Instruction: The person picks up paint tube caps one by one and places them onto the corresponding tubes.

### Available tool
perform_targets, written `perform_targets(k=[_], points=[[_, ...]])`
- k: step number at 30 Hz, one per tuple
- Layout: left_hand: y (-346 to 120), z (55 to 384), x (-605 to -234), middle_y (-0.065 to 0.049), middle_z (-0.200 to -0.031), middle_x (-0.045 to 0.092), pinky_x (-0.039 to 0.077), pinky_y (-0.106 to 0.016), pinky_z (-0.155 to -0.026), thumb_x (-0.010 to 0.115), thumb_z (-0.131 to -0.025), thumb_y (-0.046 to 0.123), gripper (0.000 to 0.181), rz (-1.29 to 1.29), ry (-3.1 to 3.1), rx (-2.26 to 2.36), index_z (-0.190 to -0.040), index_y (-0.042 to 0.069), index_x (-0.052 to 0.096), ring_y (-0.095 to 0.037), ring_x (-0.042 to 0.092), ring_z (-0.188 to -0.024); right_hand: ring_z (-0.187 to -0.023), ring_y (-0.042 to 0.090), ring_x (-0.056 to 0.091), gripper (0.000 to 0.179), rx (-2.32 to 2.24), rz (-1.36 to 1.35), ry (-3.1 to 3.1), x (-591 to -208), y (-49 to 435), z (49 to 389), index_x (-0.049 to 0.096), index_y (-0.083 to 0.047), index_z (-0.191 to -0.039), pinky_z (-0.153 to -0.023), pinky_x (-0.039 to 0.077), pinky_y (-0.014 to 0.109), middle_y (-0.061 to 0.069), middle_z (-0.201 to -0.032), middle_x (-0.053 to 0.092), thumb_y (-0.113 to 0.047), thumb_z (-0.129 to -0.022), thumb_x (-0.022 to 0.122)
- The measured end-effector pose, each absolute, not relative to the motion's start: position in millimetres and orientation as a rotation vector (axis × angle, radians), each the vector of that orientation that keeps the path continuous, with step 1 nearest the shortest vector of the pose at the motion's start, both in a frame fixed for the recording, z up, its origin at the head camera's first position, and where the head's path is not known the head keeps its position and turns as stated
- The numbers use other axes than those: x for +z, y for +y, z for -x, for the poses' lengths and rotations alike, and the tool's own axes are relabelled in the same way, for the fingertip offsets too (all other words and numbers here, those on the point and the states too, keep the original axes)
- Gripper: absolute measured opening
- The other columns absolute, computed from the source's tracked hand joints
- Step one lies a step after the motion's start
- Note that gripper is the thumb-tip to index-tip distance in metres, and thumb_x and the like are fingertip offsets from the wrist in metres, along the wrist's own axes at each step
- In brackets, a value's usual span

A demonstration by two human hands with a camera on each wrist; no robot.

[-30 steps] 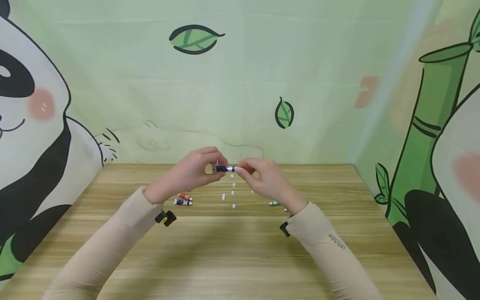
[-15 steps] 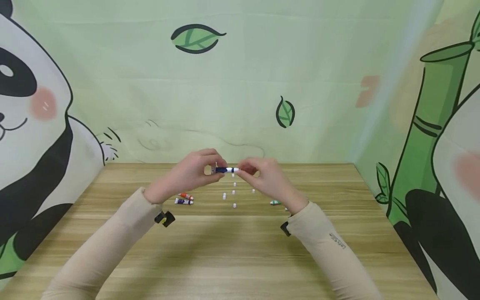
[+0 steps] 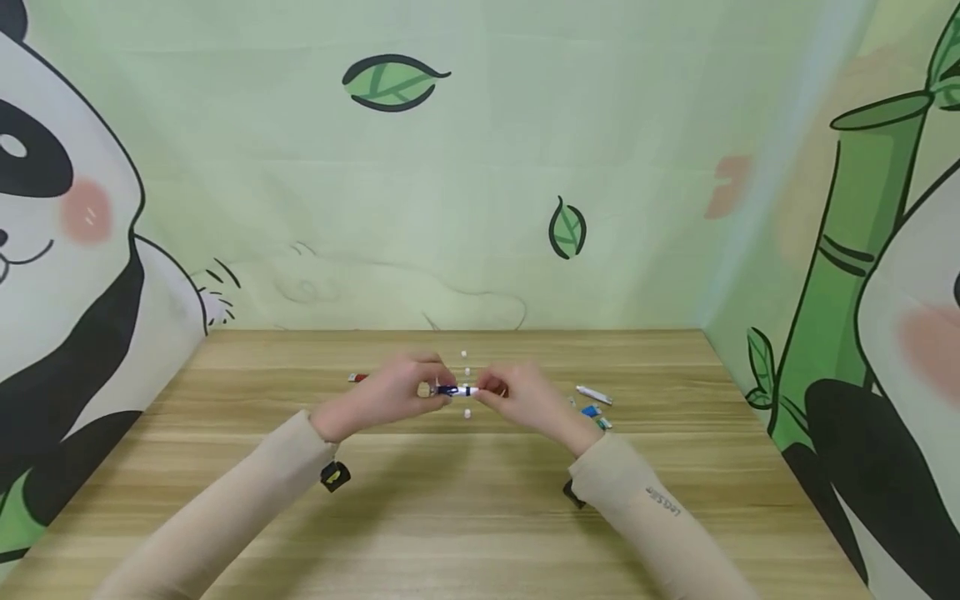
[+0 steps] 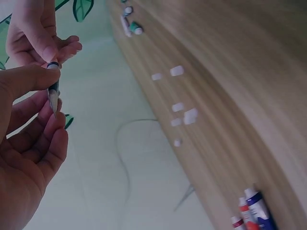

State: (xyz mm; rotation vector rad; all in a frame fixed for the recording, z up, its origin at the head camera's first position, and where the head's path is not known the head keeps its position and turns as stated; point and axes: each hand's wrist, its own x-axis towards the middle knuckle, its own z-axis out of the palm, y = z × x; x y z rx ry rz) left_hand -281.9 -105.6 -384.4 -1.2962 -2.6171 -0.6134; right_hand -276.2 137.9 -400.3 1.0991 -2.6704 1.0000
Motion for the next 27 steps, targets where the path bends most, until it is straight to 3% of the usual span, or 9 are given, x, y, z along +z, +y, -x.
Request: perform_targets(k=[11,19,27], points=[[-119,283,-415,-0.001,-0.096,0.068,0.054,-0.027,-0.073,0.076,-0.088,0.011,0.011,1.294,-2.729,-0.635,-0.098,0.007,0.075,-0.019,0.067,-0.087,-0.071,0.005,0.06,0.01,1.122,-1.077,-2.79,-427,132,275,0.071,-0.009,-0.097,-0.065,0.051,0.024,0.004,-0.087,0.072,-0.019,-0.098,0.068],[-116,289,-433,0.002,-0.094,0.068,0.051,-0.026,-0.071,0.075,-0.088,0.014,0.01,1.217,-2.89,-0.673,-0.097,0.01,0.073,-0.01,0.061,-0.082,-0.077,0.006,0.062,0.007,1.047,-1.059,-2.897,-435,130,281,0.072,-0.012,-0.097,-0.07,0.053,0.027,-0.006,-0.085,0.069,-0.018,-0.097,0.069],[-107,293,-449,0.002,-0.094,0.07,0.053,-0.026,-0.074,0.076,-0.087,0.012,0.012,1.183,-3.016,-0.593,-0.099,0.01,0.074,-0.009,0.062,-0.08,-0.07,0.006,0.061,0.006,0.95,-1.094,-2.986,-452,127,293,0.072,-0.008,-0.093,-0.067,0.054,0.024,-0.006,-0.082,0.069,-0.014,-0.092,0.074]])
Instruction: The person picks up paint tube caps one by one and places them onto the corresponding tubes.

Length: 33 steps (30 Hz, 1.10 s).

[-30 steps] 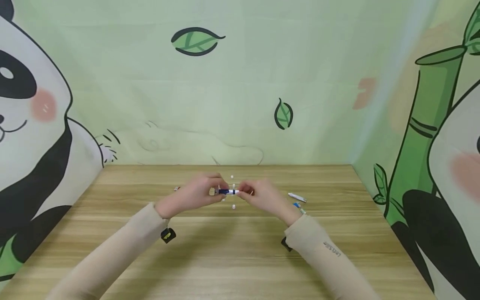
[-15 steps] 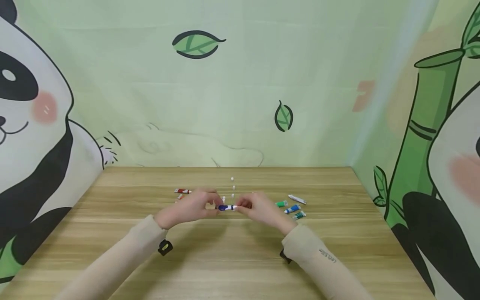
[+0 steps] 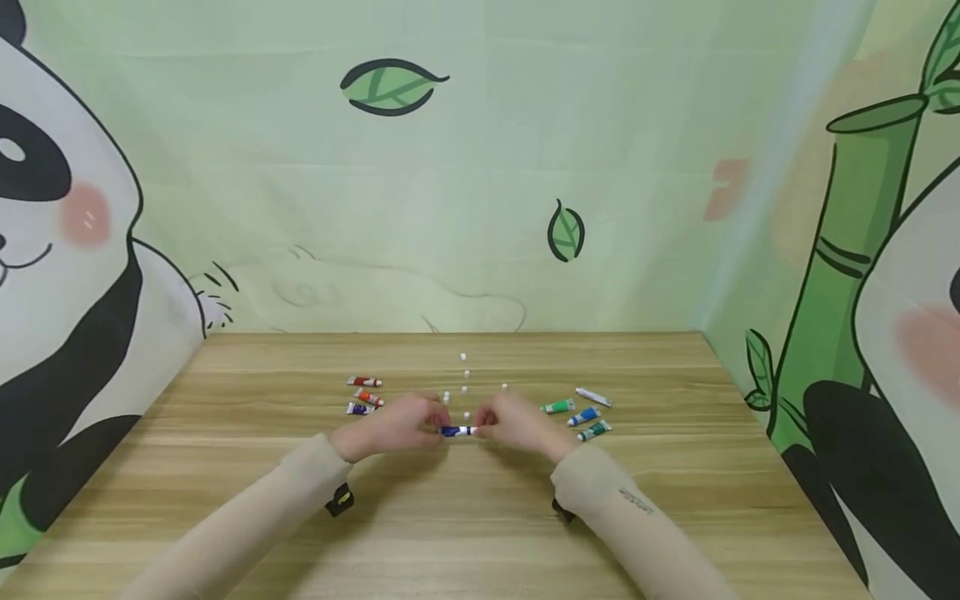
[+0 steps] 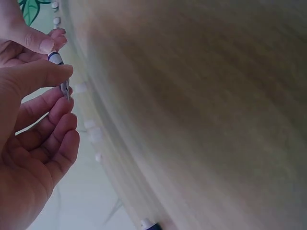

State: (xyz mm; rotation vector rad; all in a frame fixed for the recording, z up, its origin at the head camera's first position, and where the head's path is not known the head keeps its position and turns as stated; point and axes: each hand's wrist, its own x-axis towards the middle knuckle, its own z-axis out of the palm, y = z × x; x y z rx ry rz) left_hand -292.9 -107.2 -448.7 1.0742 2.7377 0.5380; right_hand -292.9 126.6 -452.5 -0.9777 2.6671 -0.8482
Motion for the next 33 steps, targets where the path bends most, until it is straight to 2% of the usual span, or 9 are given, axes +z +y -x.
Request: perform_targets(k=[10,23,33], points=[[-104,297,-455,0.0,-0.093,0.07,0.054,-0.028,-0.079,0.077,-0.087,0.012,0.013,-1.059,2.72,0.517,-0.099,0.008,0.073,-0.013,0.065,-0.084,-0.063,0.008,0.059,0.004,-0.851,0.906,2.661,-457,122,296,0.071,-0.008,-0.089,-0.061,0.052,0.025,-0.005,-0.074,0.065,-0.01,-0.09,0.074],[-103,305,-458,0.002,-0.088,0.067,0.052,-0.025,-0.072,0.075,-0.088,0.009,0.013,-1.024,2.696,0.585,-0.101,0.006,0.073,-0.009,0.06,-0.076,-0.061,0.008,0.057,0.006,-0.841,0.779,2.665,-460,121,303,0.07,-0.008,-0.086,-0.057,0.049,0.024,-0.004,-0.069,0.063,-0.009,-0.092,0.073],[-101,312,-462,0.0,-0.094,0.07,0.053,-0.031,-0.082,0.075,-0.089,0.012,0.016,-0.991,2.709,0.569,-0.105,0.008,0.073,-0.013,0.064,-0.087,-0.063,0.011,0.058,0.008,-0.81,0.647,2.669,-458,118,305,0.07,-0.012,-0.086,-0.059,0.048,0.026,-0.002,-0.07,0.064,-0.013,-0.094,0.072]])
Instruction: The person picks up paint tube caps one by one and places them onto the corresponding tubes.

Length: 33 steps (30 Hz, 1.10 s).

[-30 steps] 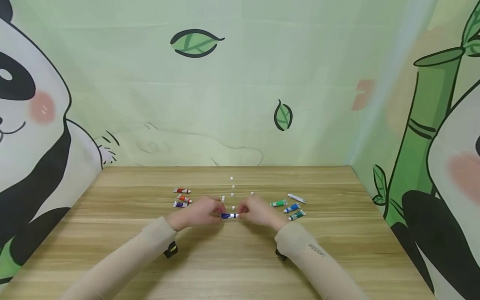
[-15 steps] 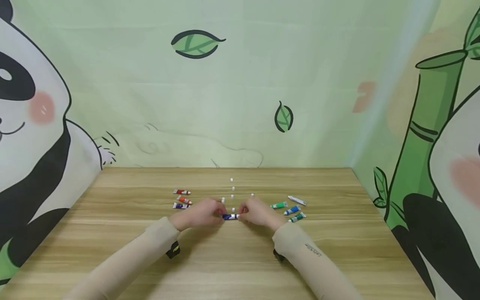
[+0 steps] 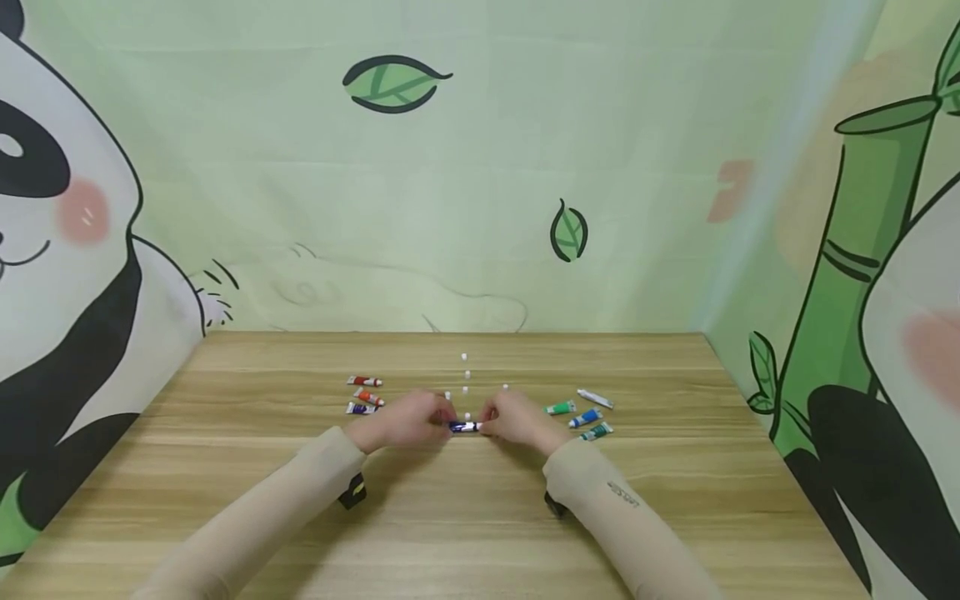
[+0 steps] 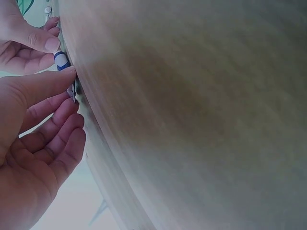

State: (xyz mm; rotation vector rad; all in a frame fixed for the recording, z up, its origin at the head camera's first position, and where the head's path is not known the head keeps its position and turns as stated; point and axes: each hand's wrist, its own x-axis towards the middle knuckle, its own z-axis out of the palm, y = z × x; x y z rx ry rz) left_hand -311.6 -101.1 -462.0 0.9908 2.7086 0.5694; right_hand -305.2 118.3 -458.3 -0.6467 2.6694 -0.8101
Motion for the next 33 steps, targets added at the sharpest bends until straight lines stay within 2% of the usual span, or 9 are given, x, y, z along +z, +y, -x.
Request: perform_targets(k=[12,20,29,33], points=[[-105,311,-459,-0.003,-0.098,0.071,0.053,-0.034,-0.084,0.073,-0.091,0.013,0.015,-1.033,2.685,0.609,-0.104,0.005,0.073,-0.017,0.065,-0.091,-0.063,0.012,0.06,0.006,-0.835,0.661,2.648,-455,122,303,0.072,-0.006,-0.093,-0.058,0.049,0.025,-0.001,-0.072,0.066,-0.012,-0.092,0.074],[-138,311,-443,-0.008,-0.104,0.07,0.053,-0.04,-0.088,0.073,-0.092,0.016,0.023,-0.968,2.735,0.677,-0.108,0.0,0.071,-0.021,0.065,-0.096,-0.067,0.011,0.065,0.006,-0.847,0.668,2.66,-456,130,304,0.073,-0.008,-0.097,-0.062,0.054,0.026,-0.002,-0.08,0.069,-0.01,-0.092,0.073],[-184,308,-428,-0.01,-0.097,0.067,0.052,-0.04,-0.082,0.076,-0.089,0.01,0.021,-0.913,2.862,0.613,-0.105,-0.003,0.071,-0.026,0.062,-0.089,-0.068,0.011,0.065,0.011,-0.888,0.687,2.667,-455,143,304,0.071,-0.002,-0.102,-0.062,0.055,0.025,0.001,-0.083,0.069,-0.005,-0.091,0.073],[-199,308,-426,-0.012,-0.093,0.065,0.051,-0.038,-0.076,0.076,-0.089,0.009,0.018,-0.899,2.884,0.629,-0.101,-0.003,0.071,-0.022,0.059,-0.081,-0.069,0.011,0.062,0.013,-0.891,0.721,2.682,-450,149,302,0.071,0.0,-0.102,-0.063,0.053,0.026,0.001,-0.083,0.068,-0.005,-0.09,0.072]])
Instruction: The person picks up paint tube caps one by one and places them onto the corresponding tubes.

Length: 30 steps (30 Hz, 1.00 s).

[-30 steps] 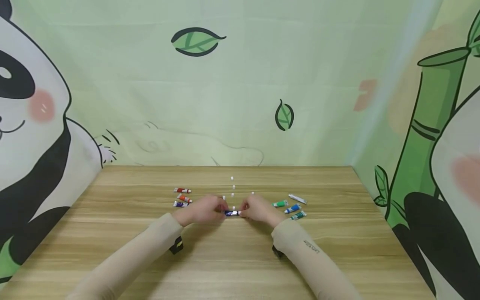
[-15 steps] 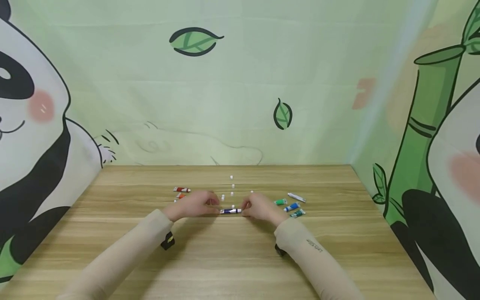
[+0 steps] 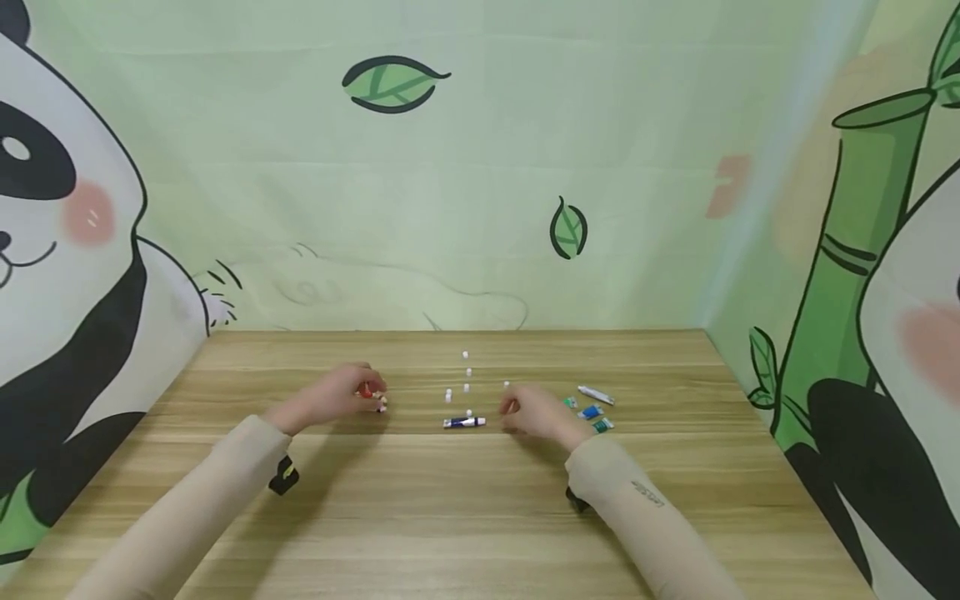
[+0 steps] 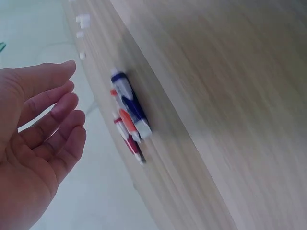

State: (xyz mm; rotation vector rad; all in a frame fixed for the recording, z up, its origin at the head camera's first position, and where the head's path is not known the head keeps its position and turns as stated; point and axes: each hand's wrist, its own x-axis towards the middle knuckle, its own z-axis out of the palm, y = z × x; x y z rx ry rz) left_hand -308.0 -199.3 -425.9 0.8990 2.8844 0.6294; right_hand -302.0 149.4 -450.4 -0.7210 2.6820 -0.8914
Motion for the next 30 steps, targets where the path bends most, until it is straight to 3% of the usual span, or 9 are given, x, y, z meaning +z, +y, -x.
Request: perform_targets(k=[5,14,24,30], points=[[-206,312,-431,-0.01,-0.088,0.065,0.05,-0.038,-0.075,0.076,-0.088,0.008,0.012,-0.895,2.897,0.607,-0.096,0.0,0.072,-0.022,0.058,-0.079,-0.071,0.009,0.061,0.015,-0.836,0.762,2.742,-448,159,304,0.073,-0.001,-0.101,-0.065,0.052,0.027,0.001,-0.083,0.07,-0.009,-0.088,0.075],[-213,316,-447,-0.006,-0.093,0.071,0.054,-0.042,-0.086,0.076,-0.086,0.005,0.008,-0.958,2.875,0.6,-0.093,0.002,0.073,-0.024,0.068,-0.092,-0.066,0.009,0.06,0.016,-0.801,0.704,2.786,-445,168,308,0.073,0.001,-0.102,-0.065,0.051,0.028,-0.001,-0.078,0.068,-0.007,-0.088,0.071],[-220,320,-460,0.003,-0.088,0.069,0.052,-0.036,-0.077,0.075,-0.086,0.005,0.004,-1.04,2.909,0.497,-0.085,0.008,0.072,-0.015,0.063,-0.086,-0.071,0.014,0.058,0.017,-0.761,0.673,2.814,-433,172,315,0.07,0.002,-0.107,-0.068,0.051,0.031,0.003,-0.082,0.065,-0.007,-0.093,0.066],[-221,319,-461,0.002,-0.085,0.07,0.052,-0.036,-0.075,0.076,-0.086,0.006,0.004,-1.017,2.902,0.53,-0.086,0.007,0.073,-0.014,0.063,-0.083,-0.076,0.017,0.06,0.017,-0.75,0.678,2.847,-424,172,323,0.071,0.003,-0.106,-0.073,0.053,0.035,0.007,-0.088,0.067,-0.006,-0.092,0.066]])
